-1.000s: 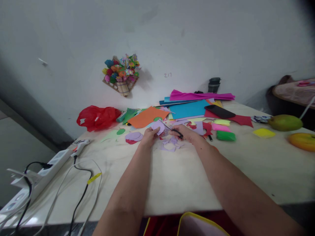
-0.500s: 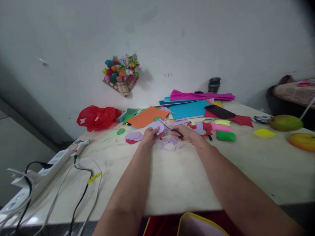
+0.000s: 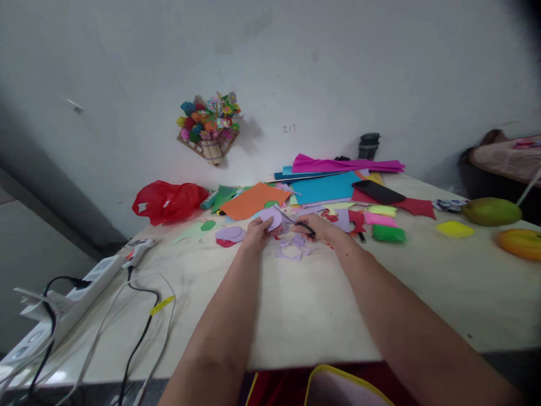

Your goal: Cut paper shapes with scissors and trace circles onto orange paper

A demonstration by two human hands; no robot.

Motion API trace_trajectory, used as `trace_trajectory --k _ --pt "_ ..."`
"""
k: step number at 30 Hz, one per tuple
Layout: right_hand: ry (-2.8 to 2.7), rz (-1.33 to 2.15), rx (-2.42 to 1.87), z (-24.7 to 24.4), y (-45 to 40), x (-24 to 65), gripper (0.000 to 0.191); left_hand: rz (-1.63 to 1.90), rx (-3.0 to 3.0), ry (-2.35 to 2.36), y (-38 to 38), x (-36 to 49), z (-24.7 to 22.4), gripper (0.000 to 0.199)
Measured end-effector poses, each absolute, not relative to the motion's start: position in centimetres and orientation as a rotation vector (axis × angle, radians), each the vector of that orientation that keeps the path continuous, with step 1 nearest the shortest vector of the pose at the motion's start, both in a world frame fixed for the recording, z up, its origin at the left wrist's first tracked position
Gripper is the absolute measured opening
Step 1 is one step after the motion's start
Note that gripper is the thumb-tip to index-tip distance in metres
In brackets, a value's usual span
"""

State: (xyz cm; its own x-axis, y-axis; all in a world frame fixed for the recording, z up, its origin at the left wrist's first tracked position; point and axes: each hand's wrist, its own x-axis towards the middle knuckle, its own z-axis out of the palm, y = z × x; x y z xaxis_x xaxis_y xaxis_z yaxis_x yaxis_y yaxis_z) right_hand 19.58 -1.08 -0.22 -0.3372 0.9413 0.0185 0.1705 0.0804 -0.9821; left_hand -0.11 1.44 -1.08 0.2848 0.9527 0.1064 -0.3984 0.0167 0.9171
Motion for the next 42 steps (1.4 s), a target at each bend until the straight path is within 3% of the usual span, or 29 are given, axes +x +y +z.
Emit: trace_trajectory --k 42 --pt "-1.644 1.327 -1.225 0.7 -2.1 19.3 0.026 1.177 1.077 0.663 1.6 0.1 -1.4 0.022"
